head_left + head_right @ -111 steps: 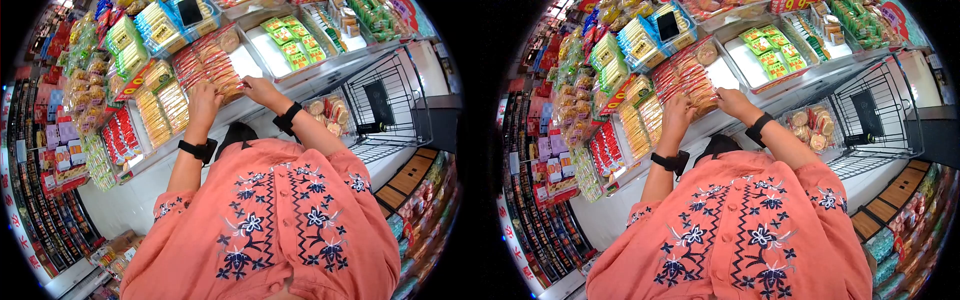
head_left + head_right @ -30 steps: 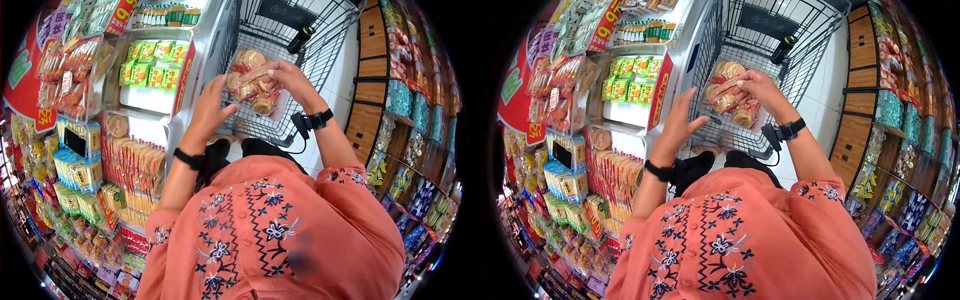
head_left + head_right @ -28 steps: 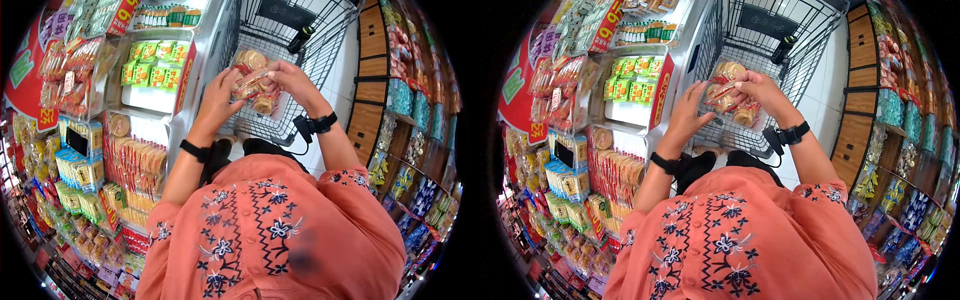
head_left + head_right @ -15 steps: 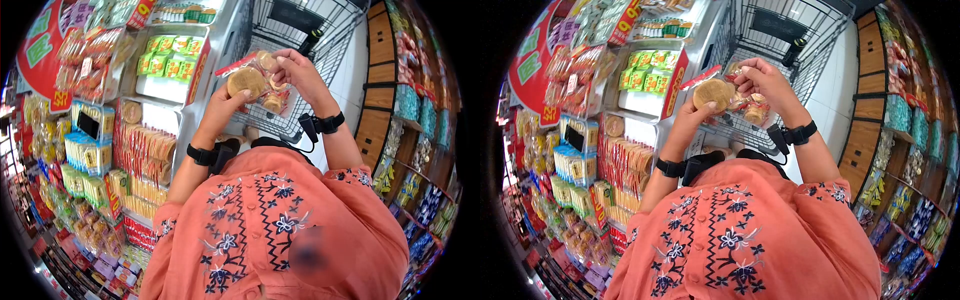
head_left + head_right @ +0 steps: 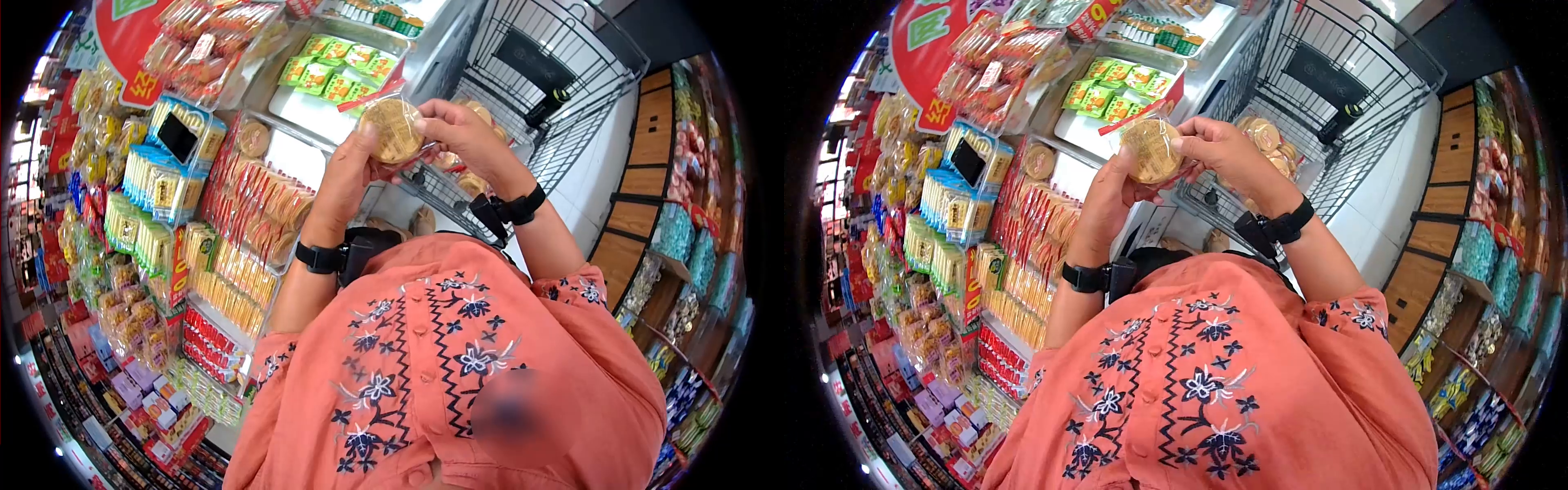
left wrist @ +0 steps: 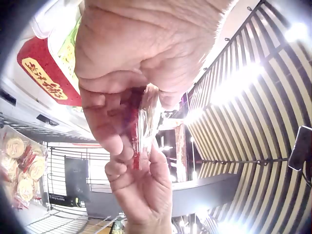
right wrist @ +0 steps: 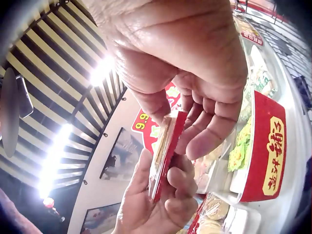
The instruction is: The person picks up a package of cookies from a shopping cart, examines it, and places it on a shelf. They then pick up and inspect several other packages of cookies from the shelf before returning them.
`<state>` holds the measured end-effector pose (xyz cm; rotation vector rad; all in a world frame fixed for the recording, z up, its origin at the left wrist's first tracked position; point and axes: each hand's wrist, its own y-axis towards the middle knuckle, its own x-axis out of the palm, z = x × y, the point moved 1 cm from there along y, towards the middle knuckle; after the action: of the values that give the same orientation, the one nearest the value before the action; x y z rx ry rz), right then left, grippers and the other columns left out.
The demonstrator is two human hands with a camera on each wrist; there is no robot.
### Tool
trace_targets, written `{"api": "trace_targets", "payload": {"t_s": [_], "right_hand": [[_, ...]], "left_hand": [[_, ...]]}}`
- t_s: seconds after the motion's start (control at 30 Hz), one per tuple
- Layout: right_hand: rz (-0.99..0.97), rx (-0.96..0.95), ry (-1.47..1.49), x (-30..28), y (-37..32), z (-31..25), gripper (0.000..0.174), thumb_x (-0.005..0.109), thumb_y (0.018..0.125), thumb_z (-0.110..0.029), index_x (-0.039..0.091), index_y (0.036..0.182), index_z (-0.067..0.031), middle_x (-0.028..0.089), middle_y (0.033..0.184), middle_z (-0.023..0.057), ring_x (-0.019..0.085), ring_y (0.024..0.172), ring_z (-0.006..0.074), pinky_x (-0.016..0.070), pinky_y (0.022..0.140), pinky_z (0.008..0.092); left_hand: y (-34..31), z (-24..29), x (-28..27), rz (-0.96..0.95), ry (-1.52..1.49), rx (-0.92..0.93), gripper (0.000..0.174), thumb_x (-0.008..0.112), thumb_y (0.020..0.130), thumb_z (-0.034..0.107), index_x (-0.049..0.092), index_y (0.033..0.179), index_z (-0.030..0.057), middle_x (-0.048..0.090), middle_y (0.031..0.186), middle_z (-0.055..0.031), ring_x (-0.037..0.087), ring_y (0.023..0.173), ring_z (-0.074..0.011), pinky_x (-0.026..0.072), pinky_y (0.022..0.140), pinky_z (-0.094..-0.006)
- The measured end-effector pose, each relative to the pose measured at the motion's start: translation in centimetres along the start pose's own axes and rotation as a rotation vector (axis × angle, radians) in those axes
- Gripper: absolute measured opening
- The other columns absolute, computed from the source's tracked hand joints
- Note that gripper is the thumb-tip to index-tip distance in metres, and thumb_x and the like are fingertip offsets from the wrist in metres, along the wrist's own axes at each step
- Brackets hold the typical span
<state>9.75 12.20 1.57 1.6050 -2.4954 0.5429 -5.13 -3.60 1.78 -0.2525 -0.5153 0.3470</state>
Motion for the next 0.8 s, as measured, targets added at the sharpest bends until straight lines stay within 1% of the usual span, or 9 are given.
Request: {"api": "trace_targets", "payload": {"t_s": [0.1, 0.2, 0.23, 0.33, 0.37, 0.47, 0.6, 0.63, 0.8], "right_hand": [[-0.001, 0.09, 0.19, -0.2, 1.0, 0.8, 0.029, 0.063, 0.099, -0.026, 0.063, 0.114, -0.0012, 0.068, 0.099, 0.0054, 0.066, 0.078, 0.0113, 0.0557, 0.067, 0.0276], [-0.101, 0.095, 0.387, -0.1, 1.1, 0.9, 0.029, 0.061, 0.1, -0.026, 0.063, 0.114, -0.0011, 0.069, 0.098, 0.0059, 0.066, 0.076, 0.0125, 0.0557, 0.064, 0.0287], [-0.191, 0.128, 0.405, 0.1, 0.8, 0.3, 0.029, 0.059, 0.101, -0.026, 0.063, 0.113, -0.0004, 0.069, 0.096, 0.0065, 0.067, 0.075, 0.014, 0.0555, 0.062, 0.0294], [-0.269, 0.158, 0.472, 1.5, 1.5, 1.2, 0.031, 0.057, 0.101, -0.027, 0.063, 0.114, 0.0007, 0.07, 0.093, 0.0071, 0.067, 0.076, 0.0142, 0.0555, 0.061, 0.0291], [-0.326, 0.159, 0.464, 2.0, 1.3, 0.7, 0.032, 0.057, 0.102, -0.027, 0.062, 0.115, 0.0019, 0.069, 0.09, 0.0074, 0.066, 0.074, 0.0144, 0.055, 0.06, 0.0293], [-0.473, 0.238, 0.61, 3.2, 2.2, 2.1, 0.035, 0.055, 0.102, -0.028, 0.062, 0.117, 0.0025, 0.067, 0.088, 0.0069, 0.065, 0.071, 0.0145, 0.0546, 0.06, 0.0297], [-0.501, 0.282, 0.641, 5.6, 1.8, 1.7, 0.037, 0.049, 0.105, -0.032, 0.06, 0.123, -0.0017, 0.064, 0.083, 0.0049, 0.062, 0.065, 0.014, 0.0539, 0.06, 0.031], [-0.604, 0.259, 0.658, 5.7, 2.2, 2.3, 0.037, 0.047, 0.106, -0.032, 0.059, 0.127, -0.0037, 0.068, 0.092, 0.0083, 0.067, 0.072, 0.0171, 0.058, 0.065, 0.0342], [-0.453, 0.349, 0.378, 5.9, 4.1, 3.3, 0.041, 0.042, 0.107, -0.033, 0.057, 0.13, -0.0033, 0.07, 0.115, 0.0183, 0.073, 0.091, 0.0272, 0.0622, 0.079, 0.0417]], "left_hand": [[-0.5, 0.3, -1.6, 0.07, -0.041, 0.065, 0.05, 0.042, 0.107, 0.042, 0.051, 0.136, 0.0028, 0.068, 0.116, -0.0086, 0.068, 0.097, -0.0191, 0.0554, 0.081, -0.0364], [-1.5, 1.3, -2.4, 0.157, -0.013, 0.201, 0.042, 0.046, 0.106, 0.029, 0.048, 0.138, 0.0013, 0.062, 0.128, -0.0126, 0.068, 0.099, -0.0196, 0.0559, 0.081, -0.0356], [-1.6, 1.8, -2.6, 0.132, 0.06, 0.188, 0.049, 0.05, 0.103, 0.021, 0.039, 0.147, 0.0022, 0.056, 0.137, -0.0117, 0.063, 0.11, -0.0196, 0.0524, 0.093, -0.0372], [-2.5, 3.4, -1.0, 0.094, 0.168, 0.351, 0.057, 0.054, 0.1, 0.013, 0.034, 0.152, 0.0031, 0.054, 0.141, -0.0122, 0.056, 0.124, -0.0202, 0.0462, 0.104, -0.0358], [-2.8, 3.7, -0.8, 0.127, 0.165, 0.34, 0.06, 0.057, 0.097, 0.01, 0.035, 0.153, 0.0035, 0.054, 0.142, -0.0115, 0.051, 0.131, -0.0197, 0.0399, 0.11, -0.0355], [-3.3, 4.7, -1.6, 0.029, 0.197, 0.281, 0.055, 0.06, 0.097, 0.011, 0.044, 0.148, 0.0029, 0.055, 0.142, -0.0109, 0.051, 0.13, -0.0185, 0.0381, 0.111, -0.0347], [-4.0, 5.0, -2.8, 0.058, 0.16, 0.272, 0.03, 0.068, 0.097, 0.017, 0.061, 0.122, 0.0031, 0.067, 0.107, -0.0026, 0.061, 0.1, -0.0118, 0.0491, 0.089, -0.0291], [-4.0, 5.3, -2.9, 0.061, 0.183, 0.259, 0.025, 0.069, 0.096, 0.022, 0.062, 0.113, 0.0047, 0.067, 0.1, -0.0012, 0.06, 0.089, -0.0095, 0.0493, 0.078, -0.0272], [-5.0, 5.8, -5.3, 0.192, 0.299, 0.169, 0.033, 0.069, 0.096, 0.033, 0.063, 0.11, 0.0035, 0.066, 0.094, -0.0022, 0.059, 0.083, -0.0097, 0.0484, 0.07, -0.026]]}}
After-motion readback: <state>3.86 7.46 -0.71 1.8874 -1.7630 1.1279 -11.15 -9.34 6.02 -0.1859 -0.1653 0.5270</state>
